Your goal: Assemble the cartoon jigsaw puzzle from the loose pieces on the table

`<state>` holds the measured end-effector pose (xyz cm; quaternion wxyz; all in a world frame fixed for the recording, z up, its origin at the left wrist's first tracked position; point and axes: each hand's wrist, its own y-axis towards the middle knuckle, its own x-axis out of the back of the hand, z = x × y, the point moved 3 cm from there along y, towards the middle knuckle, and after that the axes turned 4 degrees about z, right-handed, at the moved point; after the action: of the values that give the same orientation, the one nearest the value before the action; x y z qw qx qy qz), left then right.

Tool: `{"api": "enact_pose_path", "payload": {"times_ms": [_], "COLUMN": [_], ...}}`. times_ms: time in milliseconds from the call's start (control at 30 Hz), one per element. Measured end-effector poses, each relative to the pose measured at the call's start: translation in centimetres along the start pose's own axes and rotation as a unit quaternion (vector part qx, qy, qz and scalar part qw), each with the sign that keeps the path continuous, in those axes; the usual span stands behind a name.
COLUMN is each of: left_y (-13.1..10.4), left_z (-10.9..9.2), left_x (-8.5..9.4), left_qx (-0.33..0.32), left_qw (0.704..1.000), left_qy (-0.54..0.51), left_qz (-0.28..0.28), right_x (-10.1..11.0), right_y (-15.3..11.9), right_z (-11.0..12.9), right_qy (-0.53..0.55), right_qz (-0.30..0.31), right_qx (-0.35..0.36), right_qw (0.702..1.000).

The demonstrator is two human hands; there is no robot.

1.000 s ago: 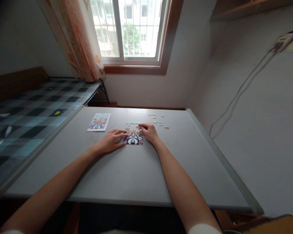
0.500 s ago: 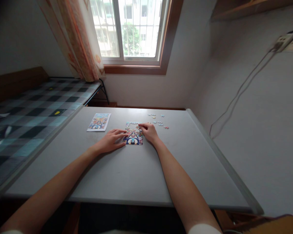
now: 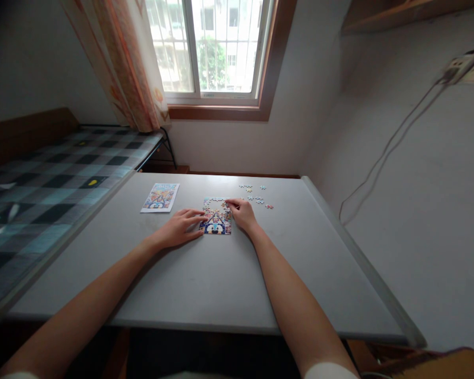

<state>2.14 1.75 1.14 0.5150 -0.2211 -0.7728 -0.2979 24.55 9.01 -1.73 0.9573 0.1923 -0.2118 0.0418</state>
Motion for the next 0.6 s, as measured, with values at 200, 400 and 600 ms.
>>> {"api": "enact_pose_path", "payload": {"times_ms": [200, 400, 600], "left_y": [-0.01, 0.01, 0.03], "left_z": [0.03, 0.13, 0.09], "left_x": [-0.04, -0.17, -0.12], "left_qx": [0.001, 0.003, 0.001], "left_qw": [1.0, 1.0, 1.0], "left_qy": [0.006, 0.009, 0.008], "left_qz": [0.003, 0.005, 0.008], "right_x": [-0.01, -0.05, -0.07], "right_y": [0.04, 0.01, -0.02], "right_z": [-0.12, -0.12, -0.2], "right_qy": [0.006, 0.009, 0.009], "right_qz": [-0.008, -0.005, -0.005], "right_qx": [-0.003, -0.002, -0.001], "right_qw": [1.0, 1.0, 1.0]}}
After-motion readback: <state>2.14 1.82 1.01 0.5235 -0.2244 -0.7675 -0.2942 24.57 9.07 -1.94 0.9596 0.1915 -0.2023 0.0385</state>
